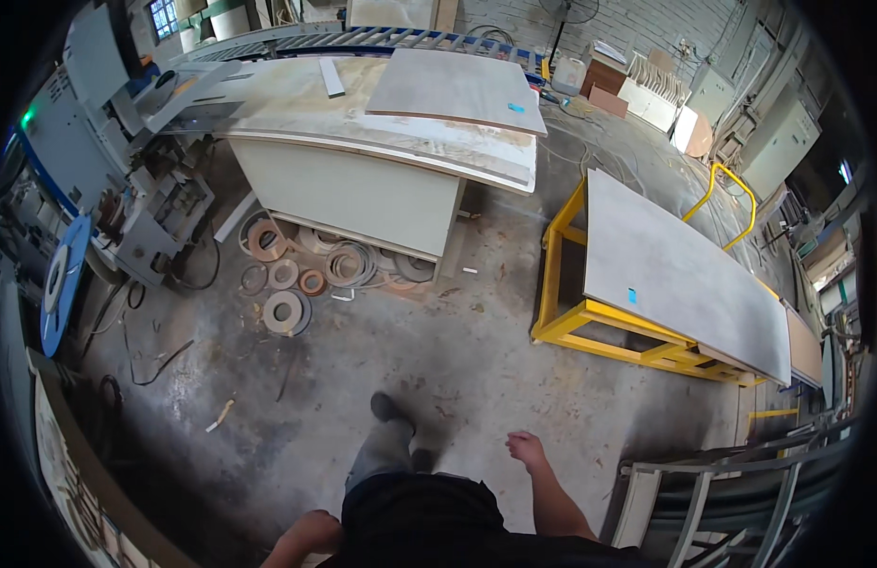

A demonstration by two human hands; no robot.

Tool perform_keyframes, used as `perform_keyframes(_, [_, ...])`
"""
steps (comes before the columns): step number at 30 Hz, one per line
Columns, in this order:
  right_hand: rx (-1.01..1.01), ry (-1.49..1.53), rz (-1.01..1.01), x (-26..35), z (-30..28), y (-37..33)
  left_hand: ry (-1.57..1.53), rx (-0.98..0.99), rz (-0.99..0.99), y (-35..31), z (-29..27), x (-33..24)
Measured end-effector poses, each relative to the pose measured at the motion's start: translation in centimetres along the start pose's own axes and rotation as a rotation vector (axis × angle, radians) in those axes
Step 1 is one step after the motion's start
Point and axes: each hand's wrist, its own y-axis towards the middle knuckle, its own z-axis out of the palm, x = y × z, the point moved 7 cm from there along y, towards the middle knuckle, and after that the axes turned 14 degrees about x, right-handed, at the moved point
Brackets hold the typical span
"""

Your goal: Sanding the edges of a laminated wood panel using a handheld sanding tool in a factory setting.

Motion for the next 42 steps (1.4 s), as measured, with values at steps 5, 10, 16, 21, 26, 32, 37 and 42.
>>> perform_keyframes(5, [0.064,0.062,-0.073,11.5,2.5,5.1,0.068,-0.081,0.113,2.5,-11.1,1.6])
perform_keyframes(10, [-0.004,-0.053,-0.101,23.0,-0.7,9.6,0.167,-0.016,0.184,5.0,-22.8,3.5])
perform_keyframes(16, [-0.192,-0.196,-0.344,39.7,-6.6,14.0,0.179,0.018,0.207,7.5,-31.5,5.6])
perform_keyframes(21, [-0.323,-0.443,-0.578,54.5,-9.6,16.2,0.198,-0.005,0.131,10.0,-37.0,5.2])
perform_keyframes(26, [-0.397,-0.736,-0.797,68.9,-12.5,22.9,0.024,-0.062,-0.013,14.0,-43.4,3.0])
perform_keyframes(32, [-0.504,-1.131,-0.766,81.6,-12.5,30.6,-0.134,-0.216,-0.152,17.7,-48.6,-1.8])
perform_keyframes(37, [-0.230,-1.188,-1.020,84.4,-15.2,35.5,-0.237,-0.392,-0.199,19.0,-51.0,-5.1])
perform_keyframes(42, [-0.063,-1.323,-1.121,83.7,-17.3,36.1,-0.308,-0.459,-0.171,20.0,-55.0,-7.6])
